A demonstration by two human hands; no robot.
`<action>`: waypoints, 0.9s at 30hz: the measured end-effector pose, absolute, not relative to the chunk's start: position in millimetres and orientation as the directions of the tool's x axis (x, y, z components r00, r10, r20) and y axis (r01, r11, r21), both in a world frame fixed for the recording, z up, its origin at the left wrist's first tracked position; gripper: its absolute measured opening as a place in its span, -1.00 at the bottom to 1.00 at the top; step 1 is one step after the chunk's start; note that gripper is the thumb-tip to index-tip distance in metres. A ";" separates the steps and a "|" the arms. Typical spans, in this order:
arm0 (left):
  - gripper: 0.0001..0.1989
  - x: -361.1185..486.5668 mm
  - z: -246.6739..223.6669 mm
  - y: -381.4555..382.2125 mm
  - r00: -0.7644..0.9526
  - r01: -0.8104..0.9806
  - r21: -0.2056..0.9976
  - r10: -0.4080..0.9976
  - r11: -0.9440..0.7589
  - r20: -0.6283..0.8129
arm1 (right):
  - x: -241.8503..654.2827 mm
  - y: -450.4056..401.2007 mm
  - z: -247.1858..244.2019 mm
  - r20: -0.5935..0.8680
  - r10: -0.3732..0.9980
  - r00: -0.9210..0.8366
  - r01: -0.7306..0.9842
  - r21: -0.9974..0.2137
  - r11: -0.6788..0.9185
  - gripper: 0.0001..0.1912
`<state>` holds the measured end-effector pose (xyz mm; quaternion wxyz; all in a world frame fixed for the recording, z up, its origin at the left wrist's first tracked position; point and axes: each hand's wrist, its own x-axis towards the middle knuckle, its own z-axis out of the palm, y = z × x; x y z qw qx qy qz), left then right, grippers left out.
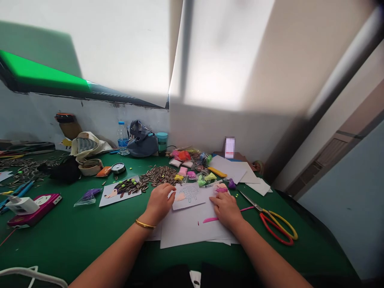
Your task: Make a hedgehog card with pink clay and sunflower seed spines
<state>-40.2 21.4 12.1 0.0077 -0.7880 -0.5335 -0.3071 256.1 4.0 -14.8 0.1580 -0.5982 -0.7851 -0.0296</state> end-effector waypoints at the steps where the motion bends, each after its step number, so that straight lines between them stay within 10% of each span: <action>1: -0.85 -41.2 7.8 21.9 0.238 0.849 0.318 0.843 -0.422 0.483 | 256.1 3.3 -14.5 0.288 0.926 -0.244 0.945 -0.144 0.293 -0.63; 8: -0.55 -45.0 -6.1 14.8 0.308 0.831 0.317 0.852 -0.458 0.424 | 261.3 2.4 -16.6 0.402 0.892 -0.206 0.903 -0.273 0.332 -0.66; 13: -0.69 -45.6 1.5 7.2 0.412 0.804 0.273 0.826 -0.528 0.384 | 266.0 7.7 -22.5 0.428 0.886 -0.175 0.890 -0.316 0.329 -0.74; 21: -0.98 -43.2 3.6 0.2 0.521 0.785 0.144 0.767 -0.603 0.374 | 257.3 8.0 -9.0 0.308 0.907 -0.286 0.943 -0.079 0.325 -0.79; 27: -0.81 -40.9 3.0 0.3 0.549 0.781 0.070 0.735 -0.621 0.398 | 248.6 9.8 -1.2 0.282 0.875 -0.394 0.919 0.123 0.374 -0.81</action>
